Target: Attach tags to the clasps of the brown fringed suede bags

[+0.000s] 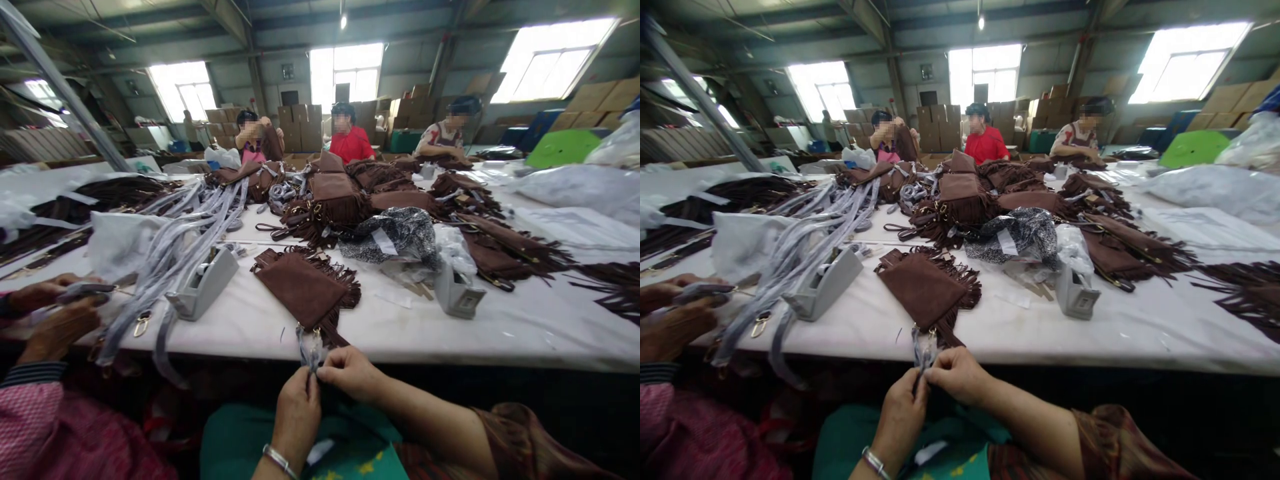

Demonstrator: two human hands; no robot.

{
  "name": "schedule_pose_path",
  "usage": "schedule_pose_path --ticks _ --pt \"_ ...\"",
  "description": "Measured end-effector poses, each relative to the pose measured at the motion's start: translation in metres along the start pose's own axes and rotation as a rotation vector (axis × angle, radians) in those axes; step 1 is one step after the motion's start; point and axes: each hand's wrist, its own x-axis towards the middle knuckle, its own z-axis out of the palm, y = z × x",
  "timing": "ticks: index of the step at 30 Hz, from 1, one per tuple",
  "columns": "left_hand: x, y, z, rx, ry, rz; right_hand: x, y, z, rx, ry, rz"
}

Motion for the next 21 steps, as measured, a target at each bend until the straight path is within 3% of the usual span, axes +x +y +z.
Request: schedule_pose_path --ticks 4,13,21 --pt "-0.001 0.001 0.001 0.022 0.020 -0.011 0.002 -0.009 0.002 0.070 -0.095 -0.087" --pt "-0.001 -0.005 0.008 0.157 0.098 0.145 0.023 0.015 -0.002 -0.197 0.063 0.043" --pt "-0.004 -0.012 0.012 0.477 0.124 0.226 0.023 0.002 -0.002 -0.423 0.081 0.183"
